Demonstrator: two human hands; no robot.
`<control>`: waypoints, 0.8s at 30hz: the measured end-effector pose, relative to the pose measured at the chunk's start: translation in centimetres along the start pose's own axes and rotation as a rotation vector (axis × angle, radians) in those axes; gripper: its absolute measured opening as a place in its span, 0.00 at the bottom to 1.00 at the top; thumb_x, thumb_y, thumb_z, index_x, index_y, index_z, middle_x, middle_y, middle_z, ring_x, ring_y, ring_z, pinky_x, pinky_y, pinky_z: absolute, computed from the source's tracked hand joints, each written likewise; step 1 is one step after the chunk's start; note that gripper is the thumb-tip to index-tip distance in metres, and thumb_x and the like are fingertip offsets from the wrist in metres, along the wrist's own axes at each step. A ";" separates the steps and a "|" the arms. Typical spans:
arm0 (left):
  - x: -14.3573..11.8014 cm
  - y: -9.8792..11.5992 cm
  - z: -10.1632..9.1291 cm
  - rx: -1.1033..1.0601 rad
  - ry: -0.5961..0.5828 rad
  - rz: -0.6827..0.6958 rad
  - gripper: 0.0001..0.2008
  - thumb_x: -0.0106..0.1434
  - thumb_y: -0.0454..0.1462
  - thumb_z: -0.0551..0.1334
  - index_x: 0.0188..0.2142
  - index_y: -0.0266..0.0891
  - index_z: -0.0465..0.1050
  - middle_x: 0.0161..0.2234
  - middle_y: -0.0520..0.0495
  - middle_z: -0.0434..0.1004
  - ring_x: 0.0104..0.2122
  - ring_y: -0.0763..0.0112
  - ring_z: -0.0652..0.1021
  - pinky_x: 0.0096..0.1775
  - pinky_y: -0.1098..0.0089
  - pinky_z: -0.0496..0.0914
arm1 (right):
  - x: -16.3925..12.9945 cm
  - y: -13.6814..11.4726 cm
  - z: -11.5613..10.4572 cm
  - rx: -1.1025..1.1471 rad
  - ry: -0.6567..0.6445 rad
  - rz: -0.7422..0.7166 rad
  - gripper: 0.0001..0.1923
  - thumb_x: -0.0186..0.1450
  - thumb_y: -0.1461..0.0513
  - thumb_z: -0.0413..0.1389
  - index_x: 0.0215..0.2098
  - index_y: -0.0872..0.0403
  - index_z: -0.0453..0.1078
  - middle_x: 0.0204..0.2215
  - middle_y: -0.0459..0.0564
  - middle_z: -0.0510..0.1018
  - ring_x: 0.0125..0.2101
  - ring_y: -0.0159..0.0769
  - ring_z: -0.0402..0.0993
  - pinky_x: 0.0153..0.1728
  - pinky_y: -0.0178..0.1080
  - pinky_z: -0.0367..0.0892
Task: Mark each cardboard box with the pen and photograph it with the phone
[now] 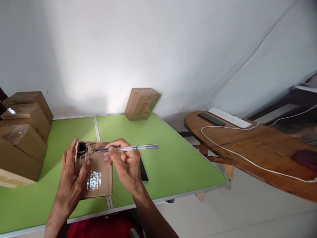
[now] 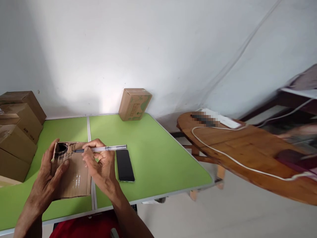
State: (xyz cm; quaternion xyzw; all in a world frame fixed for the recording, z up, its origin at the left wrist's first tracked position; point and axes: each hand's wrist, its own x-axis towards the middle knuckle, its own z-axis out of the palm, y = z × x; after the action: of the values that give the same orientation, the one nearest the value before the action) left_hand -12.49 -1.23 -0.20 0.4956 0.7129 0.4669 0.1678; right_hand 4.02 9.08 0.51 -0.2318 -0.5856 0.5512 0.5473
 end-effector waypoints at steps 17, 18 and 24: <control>0.8 0.0 -0.4 0.019 0.203 -0.054 0.38 0.74 0.56 0.61 0.79 0.51 0.61 0.74 0.40 0.68 0.75 0.39 0.67 0.77 0.36 0.56 | 3.9 8.3 -6.3 -1.155 -0.270 0.500 0.16 0.79 0.59 0.60 0.34 0.56 0.78 0.38 0.62 0.89 0.43 0.51 0.88 0.41 0.41 0.71; 0.7 0.2 -0.3 0.025 0.197 -0.069 0.39 0.74 0.56 0.60 0.79 0.50 0.60 0.74 0.39 0.68 0.76 0.38 0.66 0.77 0.35 0.56 | 3.4 8.9 -5.9 -1.184 -0.295 0.526 0.14 0.78 0.60 0.61 0.35 0.57 0.80 0.41 0.64 0.89 0.46 0.54 0.89 0.43 0.42 0.72; 1.1 0.0 -0.2 0.065 0.222 -0.099 0.39 0.73 0.58 0.60 0.79 0.53 0.62 0.74 0.40 0.69 0.74 0.35 0.69 0.74 0.31 0.62 | 2.0 9.7 -4.5 -1.264 -0.345 0.601 0.15 0.81 0.56 0.60 0.52 0.60 0.83 0.54 0.68 0.88 0.57 0.57 0.86 0.51 0.45 0.74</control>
State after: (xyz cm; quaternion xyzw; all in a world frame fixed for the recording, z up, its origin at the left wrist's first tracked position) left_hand -13.13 -0.43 0.17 0.4106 0.7653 0.4866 0.0946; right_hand 4.27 15.41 -8.38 -0.5649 -0.7816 0.2625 0.0330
